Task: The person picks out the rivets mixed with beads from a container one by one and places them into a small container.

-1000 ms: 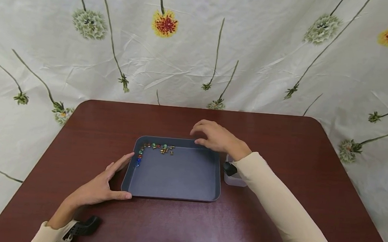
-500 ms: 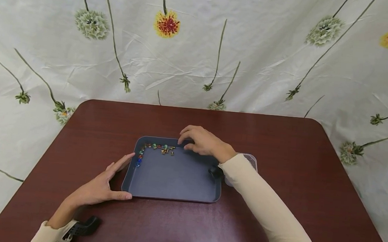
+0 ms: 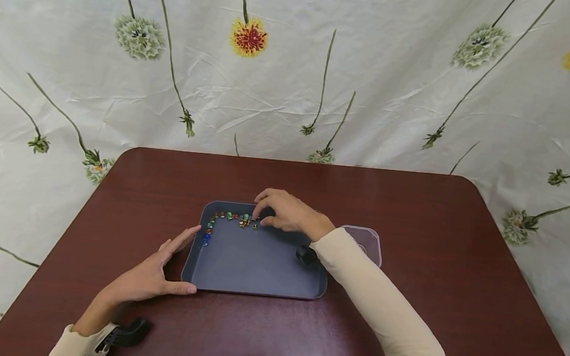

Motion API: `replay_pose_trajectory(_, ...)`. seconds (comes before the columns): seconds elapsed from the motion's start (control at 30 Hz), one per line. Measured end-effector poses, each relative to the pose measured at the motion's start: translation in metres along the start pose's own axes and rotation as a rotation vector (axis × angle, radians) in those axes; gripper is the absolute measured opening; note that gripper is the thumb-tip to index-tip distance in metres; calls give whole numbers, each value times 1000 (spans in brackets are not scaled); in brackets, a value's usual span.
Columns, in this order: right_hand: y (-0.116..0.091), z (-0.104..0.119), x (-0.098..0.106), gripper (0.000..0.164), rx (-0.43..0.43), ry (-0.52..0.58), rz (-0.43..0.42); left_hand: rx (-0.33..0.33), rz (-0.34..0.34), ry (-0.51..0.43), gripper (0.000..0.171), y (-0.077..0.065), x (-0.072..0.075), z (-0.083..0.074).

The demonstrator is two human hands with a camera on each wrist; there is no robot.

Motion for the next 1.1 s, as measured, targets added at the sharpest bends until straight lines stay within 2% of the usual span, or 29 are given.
replay_pose_trajectory(0.5, 6, -2, -18, 14, -16, -8, 56, 20, -4, 0, 114, -2, -3, 2)
replay_pose_trajectory(1.1, 7, -4, -23, 14, -79, -86, 40, 13, -2, -6, 113, -1, -2, 1)
Point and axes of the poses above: each hand's wrist, its own y-axis towards the middle knuckle, its own x-axis out of the back of the hand, z = x × y, the point moved 4 cm from there along y, towards the middle knuckle, and after that the axes turned 4 degrees about x, right-handed, at the moved point
